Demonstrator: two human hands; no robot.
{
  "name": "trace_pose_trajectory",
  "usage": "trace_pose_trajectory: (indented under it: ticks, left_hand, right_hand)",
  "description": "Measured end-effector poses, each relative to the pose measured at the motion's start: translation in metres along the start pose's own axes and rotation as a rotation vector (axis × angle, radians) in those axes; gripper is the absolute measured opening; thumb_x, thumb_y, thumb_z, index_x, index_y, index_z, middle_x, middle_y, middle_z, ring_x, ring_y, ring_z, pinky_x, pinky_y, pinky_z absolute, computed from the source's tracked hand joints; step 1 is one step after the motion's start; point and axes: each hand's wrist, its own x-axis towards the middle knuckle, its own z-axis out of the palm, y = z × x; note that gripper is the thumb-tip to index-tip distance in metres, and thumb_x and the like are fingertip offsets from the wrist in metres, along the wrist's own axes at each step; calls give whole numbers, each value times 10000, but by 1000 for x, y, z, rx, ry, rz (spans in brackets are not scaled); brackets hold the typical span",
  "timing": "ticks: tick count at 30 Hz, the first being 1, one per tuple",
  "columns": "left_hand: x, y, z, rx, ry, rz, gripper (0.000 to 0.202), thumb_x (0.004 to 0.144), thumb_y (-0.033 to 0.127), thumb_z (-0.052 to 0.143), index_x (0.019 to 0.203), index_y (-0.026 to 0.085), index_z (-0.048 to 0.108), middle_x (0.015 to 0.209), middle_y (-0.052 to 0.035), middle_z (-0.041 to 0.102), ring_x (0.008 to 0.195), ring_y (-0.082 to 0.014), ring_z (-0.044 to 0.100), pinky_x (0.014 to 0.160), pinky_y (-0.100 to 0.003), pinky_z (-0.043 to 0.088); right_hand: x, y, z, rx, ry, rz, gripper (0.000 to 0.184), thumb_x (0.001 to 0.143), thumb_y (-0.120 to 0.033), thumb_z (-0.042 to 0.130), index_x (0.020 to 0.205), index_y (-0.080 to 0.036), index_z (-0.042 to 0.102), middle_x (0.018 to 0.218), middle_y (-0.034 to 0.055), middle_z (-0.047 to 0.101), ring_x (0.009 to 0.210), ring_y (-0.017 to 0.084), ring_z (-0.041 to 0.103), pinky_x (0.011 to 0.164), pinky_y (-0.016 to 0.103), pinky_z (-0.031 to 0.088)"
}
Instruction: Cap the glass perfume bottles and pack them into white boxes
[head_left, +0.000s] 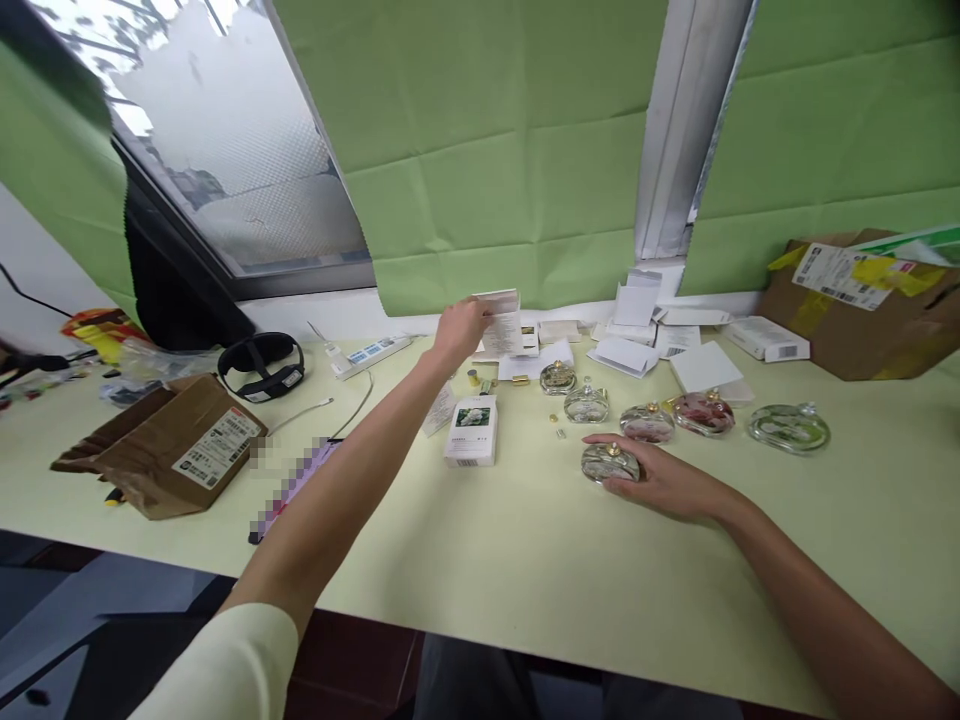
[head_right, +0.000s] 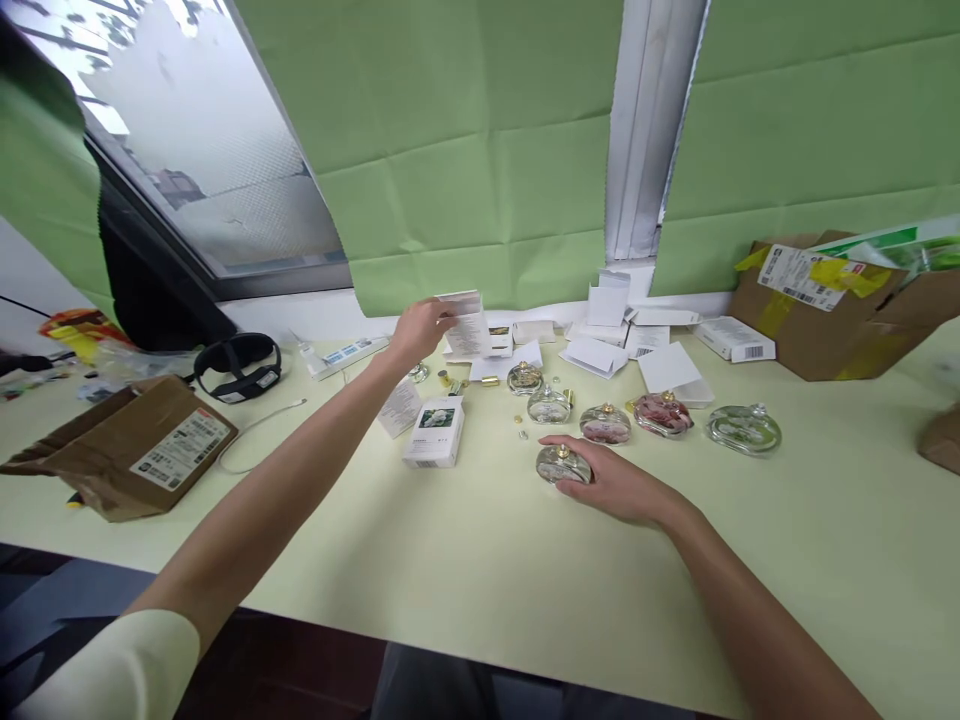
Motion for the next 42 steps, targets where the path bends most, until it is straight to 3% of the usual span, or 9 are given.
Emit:
trace_pose_trajectory:
  ticks: [6, 12, 18, 24, 29, 32, 35, 38, 42]
  left_hand:
    - [21, -32, -11, 53, 3, 2, 253, 895, 251, 515, 1031, 168, 711, 1087, -101, 685, 944, -250, 616, 790, -319, 456]
    - [28, -81, -14, 120, -34, -65, 259, 884, 249, 513, 996, 148, 724, 1005, -114, 708, 887, -263, 634, 736, -313, 458]
    - [33, -126, 7, 178, -98, -175, 258, 863, 252, 527, 979, 142, 729, 987, -129, 711, 871, -273, 642, 718, -321, 464]
    - [39, -152, 34, 201, -152, -237, 291, 881, 287, 510, 1031, 154, 720, 1041, -136, 705, 924, -286, 644, 751, -325, 465]
    - [36, -159, 52, 201, -236, -259, 294, 914, 315, 507, 1089, 176, 698, 1043, -115, 699, 926, -265, 636, 738, -289, 448]
    - [30, -157, 50, 193, -284, -224, 324, 926, 316, 540, 1216, 196, 622, 1132, -73, 667, 966, -208, 592, 784, -254, 437]
    - [23, -153, 36, 196, -324, -183, 412, 927, 252, 561, 1332, 194, 516, 1220, -68, 620, 987, -178, 542, 845, -280, 431]
    - [15, -142, 11, 211, -324, -174, 445, 930, 252, 552, 1360, 159, 482, 1231, -115, 599, 961, -199, 543, 828, -320, 445]
    - [1, -101, -20, 176, -297, -83, 381, 965, 328, 465, 1287, 141, 545, 1176, -140, 616, 963, -236, 564, 789, -316, 453]
  right_hand:
    - [2, 2, 1, 0, -15, 38, 586, 890, -489, 508, 1445, -349, 387, 1076, 43, 612, 719, 182, 547, 690, 340, 470]
    - [4, 4, 2, 22, -20, 39, 583, 884, -479, 521, 1441, -369, 391, 1226, 46, 589, 769, 189, 571, 737, 349, 479]
    - [3, 2, 0, 41, -11, 19, 584, 882, -474, 535, 1440, -360, 407, 1425, 43, 485, 1098, 270, 553, 931, 392, 439]
    - [4, 3, 0, 41, -19, 41, 592, 884, -497, 518, 1449, -360, 402, 1381, 49, 525, 991, 246, 596, 860, 382, 473]
    - [4, 2, -1, 37, -12, 54, 598, 870, -507, 532, 1441, -361, 425, 1398, 43, 521, 1064, 270, 584, 867, 375, 474]
    - [3, 2, -1, 11, -9, 76, 592, 874, -515, 523, 1441, -381, 419, 1382, 36, 538, 1093, 281, 576, 866, 379, 478]
    - [3, 1, -2, -4, -19, 81, 593, 879, -535, 510, 1445, -392, 407, 1403, 31, 525, 1115, 290, 570, 874, 388, 480]
    - [4, 2, -2, -5, -29, 64, 596, 884, -537, 505, 1450, -379, 402, 1434, 33, 497, 1153, 297, 553, 902, 397, 472]
    - [5, 4, 0, -4, -5, 45, 598, 880, -532, 511, 1448, -376, 404, 1412, 38, 515, 1125, 290, 568, 899, 396, 470]
